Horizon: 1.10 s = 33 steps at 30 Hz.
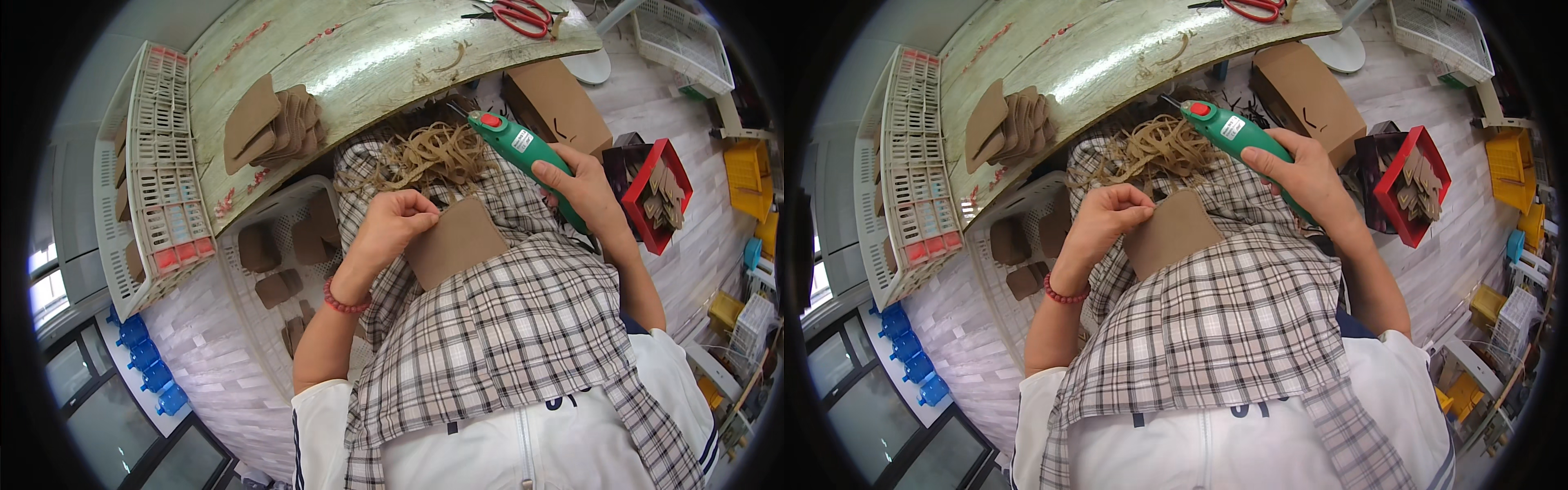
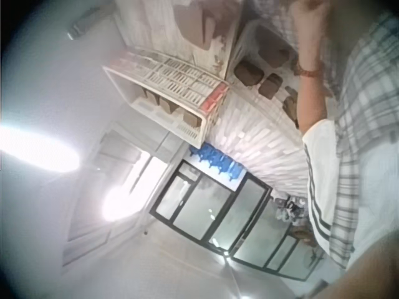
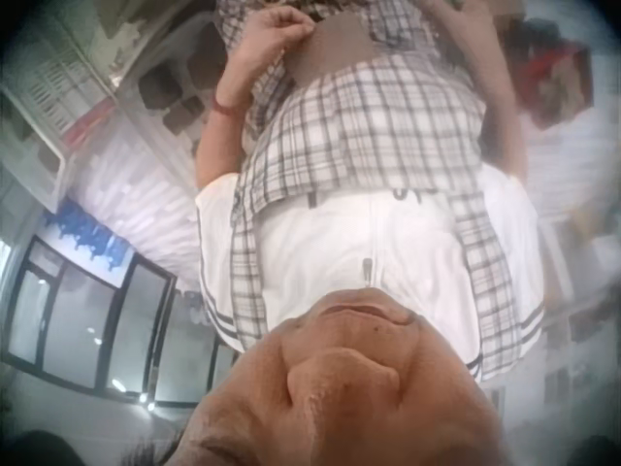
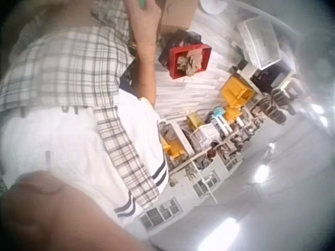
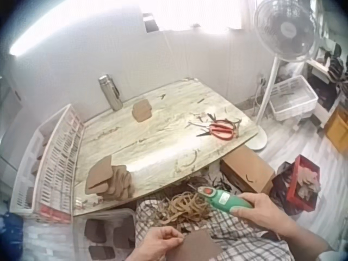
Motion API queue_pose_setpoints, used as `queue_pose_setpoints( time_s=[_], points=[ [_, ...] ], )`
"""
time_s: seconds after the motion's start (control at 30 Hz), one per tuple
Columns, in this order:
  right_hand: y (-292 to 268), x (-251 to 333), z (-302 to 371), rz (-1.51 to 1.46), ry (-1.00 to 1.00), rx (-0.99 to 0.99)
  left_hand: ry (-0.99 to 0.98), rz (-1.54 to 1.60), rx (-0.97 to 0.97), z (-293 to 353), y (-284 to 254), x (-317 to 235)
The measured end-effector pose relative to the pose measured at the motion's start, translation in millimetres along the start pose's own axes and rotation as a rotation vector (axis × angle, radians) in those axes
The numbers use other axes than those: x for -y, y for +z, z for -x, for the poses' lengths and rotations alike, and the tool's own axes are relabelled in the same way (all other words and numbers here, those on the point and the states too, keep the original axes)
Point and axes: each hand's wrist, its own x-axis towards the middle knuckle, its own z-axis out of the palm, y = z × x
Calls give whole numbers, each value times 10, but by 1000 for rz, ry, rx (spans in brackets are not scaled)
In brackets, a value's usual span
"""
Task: The person sits on the floor and uses a green rotary tool to smooth the edges of rectangular cardboard pieces. They pick up each piece from a stack, smooth the edges, and place the finished piece on the table.
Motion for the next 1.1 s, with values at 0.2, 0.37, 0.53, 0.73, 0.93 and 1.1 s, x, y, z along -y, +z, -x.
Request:
queue_pose_setpoints(
  time_s=[0.2,0.37,0.53,0.73,0.93,1.1],
  points=[
    [-28,-13,-10,37,4,33,-9,-46,-21,26,-5,-25],
    [-21,-48,-15,9,-6,7,6,-64,-22,42,-3,-38],
    [-23,-52,-13,9,-5,-2,42,-61,-16,33,-8,18],
    [-18,-31,3,-17,1,-6,50,-29,-1,48,-28,26],
    [-14,-11,9,6,8,-4,63,-4,4,60,-35,40],
    [-21,-6,10,11,13,0,61,1,-4,54,-55,81]
  ],
)
